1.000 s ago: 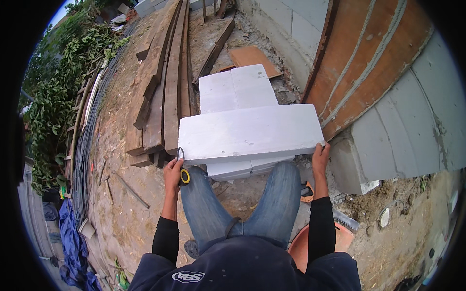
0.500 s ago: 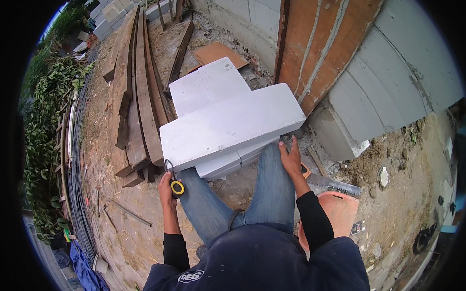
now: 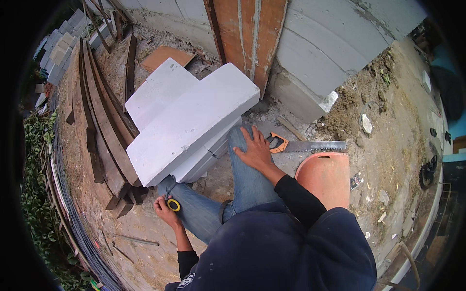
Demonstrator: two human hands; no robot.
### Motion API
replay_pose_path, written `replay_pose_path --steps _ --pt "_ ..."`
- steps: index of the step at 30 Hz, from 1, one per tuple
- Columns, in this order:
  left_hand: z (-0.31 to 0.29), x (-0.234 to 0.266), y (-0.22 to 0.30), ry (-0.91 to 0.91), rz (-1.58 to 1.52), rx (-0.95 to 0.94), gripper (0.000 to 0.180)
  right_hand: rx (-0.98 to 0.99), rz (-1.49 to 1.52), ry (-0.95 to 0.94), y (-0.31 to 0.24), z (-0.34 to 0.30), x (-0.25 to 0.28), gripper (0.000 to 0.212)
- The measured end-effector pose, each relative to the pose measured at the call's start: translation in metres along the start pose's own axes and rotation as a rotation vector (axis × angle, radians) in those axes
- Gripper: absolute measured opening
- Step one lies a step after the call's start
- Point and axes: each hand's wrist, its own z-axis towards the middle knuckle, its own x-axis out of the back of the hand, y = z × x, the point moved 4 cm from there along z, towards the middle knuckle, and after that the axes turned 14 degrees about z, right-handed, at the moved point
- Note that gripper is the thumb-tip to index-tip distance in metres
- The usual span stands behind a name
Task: The person measures a brick using a tape measure and then cuts the brick with a hand saw while sitting on the ground.
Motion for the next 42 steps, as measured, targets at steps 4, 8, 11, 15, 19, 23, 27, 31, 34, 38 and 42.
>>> replay_pose_path --steps 4,8,11,15,19,23,27,31,34,38,42 --pt "-0.003 0.003 0.008 -0.036 0.132 -0.045 0.026 0.005 0.008 -0.009 0.006 0.000 -0.004 0.085" --pt "-0.015 -0.008 0.021 -0.027 0.372 -0.192 0.025 -0.007 0.025 -0.028 0.010 0.001 -0.002 0.085" --pt "-0.024 -0.016 0.022 -0.049 0.468 -0.241 0.023 -0.020 0.048 -0.046 0.012 -0.001 0.002 0.084" --pt "-0.038 -0.026 0.032 -0.117 0.452 -0.249 0.022 -0.005 0.067 -0.061 0.011 0.001 -0.002 0.081" --pt "-0.043 -0.030 0.041 -0.160 0.524 -0.374 0.018 0.013 0.099 -0.050 0.016 -0.001 0.001 0.076" --pt "-0.047 -0.030 0.044 -0.262 0.517 -0.382 0.020 0.037 0.095 -0.014 0.020 -0.001 -0.001 0.071" --pt "-0.047 -0.026 0.046 -0.346 0.492 -0.347 0.026 0.044 0.104 0.009 0.018 0.000 -0.002 0.066" --pt "-0.051 -0.028 0.044 -0.314 0.448 -0.343 0.030 0.039 0.130 -0.014 0.019 0.002 -0.002 0.066" --pt "-0.055 -0.036 0.042 -0.310 0.579 -0.548 0.037 0.037 0.136 -0.001 0.021 0.001 -0.002 0.066" --pt "-0.062 -0.042 0.055 -0.297 0.695 -0.628 0.034 0.043 0.130 0.004 0.017 0.003 -0.001 0.066" --pt "-0.060 -0.039 0.051 -0.279 0.706 -0.600 0.036 0.043 0.108 0.009 0.014 0.003 -0.003 0.066"
